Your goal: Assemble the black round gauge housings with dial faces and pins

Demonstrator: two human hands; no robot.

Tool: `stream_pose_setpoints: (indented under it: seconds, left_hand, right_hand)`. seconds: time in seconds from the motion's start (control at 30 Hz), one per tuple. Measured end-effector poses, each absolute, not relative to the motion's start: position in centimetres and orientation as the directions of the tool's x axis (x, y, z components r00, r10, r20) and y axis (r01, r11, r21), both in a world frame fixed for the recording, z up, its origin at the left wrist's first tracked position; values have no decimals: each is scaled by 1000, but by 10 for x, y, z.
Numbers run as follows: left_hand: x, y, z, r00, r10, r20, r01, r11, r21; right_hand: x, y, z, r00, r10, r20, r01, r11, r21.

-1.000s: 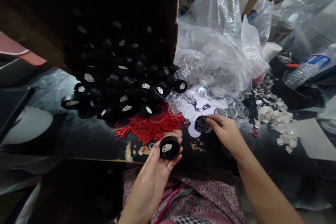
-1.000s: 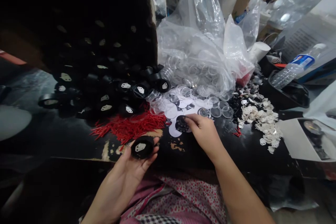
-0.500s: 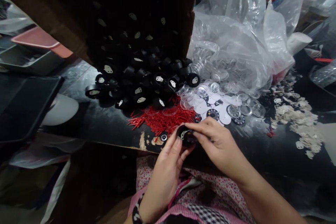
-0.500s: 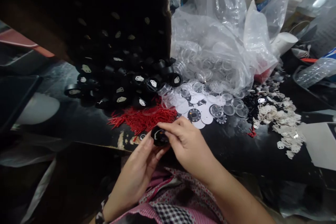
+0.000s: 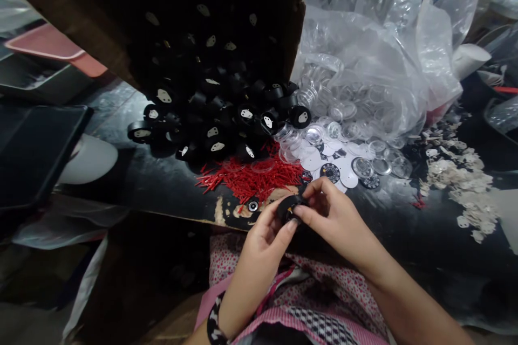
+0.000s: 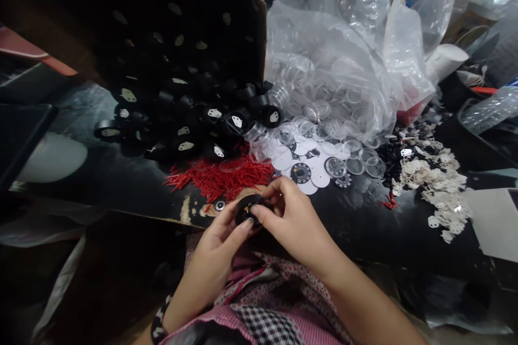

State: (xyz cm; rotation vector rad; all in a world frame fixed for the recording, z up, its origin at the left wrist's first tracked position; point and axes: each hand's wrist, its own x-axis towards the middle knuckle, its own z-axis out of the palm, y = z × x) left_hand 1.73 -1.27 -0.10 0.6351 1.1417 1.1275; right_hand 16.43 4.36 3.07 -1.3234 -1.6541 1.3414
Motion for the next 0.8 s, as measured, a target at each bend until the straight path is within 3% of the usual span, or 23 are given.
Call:
stream_pose_setpoints:
  seconds: [0.23,0.33,0.4,0.47,0.5,0.57,0.7,0.8]
  left_hand:
    - [5,-26,-6,-34,920,-391,-113,385,916]
    - [-4,-26,-8,-101,898,-428,-197,404,894]
    - [-7,-24,-9,-139,871,-471,-363,398,842]
    - [-9,-21,-9,-154,853,-498,-514,361,778]
    - [-9,-20,-8,-156,850,-503,-563,342,752]
    - [-8,-18,-5,-156,846,-510,-618,319,718]
    - [-6,-14,1,-142,834,-533,-665,319,675]
    - [-2,-10,3,-96,844,-527,-718,308,624]
  right_hand:
    - [167,22,30,-400,912,-89,353,64,-933]
    - [164,36,33,-479,877,-39,435,199,-878]
    - [159,52,33,-478,879,-4,639,344,-687]
    - [152,66,32,-463,886,3,822,430,-374]
    - [148,71,31,-468,884,-14,860,451,-239]
    - [142,78,29,-490,870,-55,870,484,-95]
    - [143,79,29,-498,864,-70,867,494,-65]
    - [150,76,28,-474,880,-43,864,454,-219]
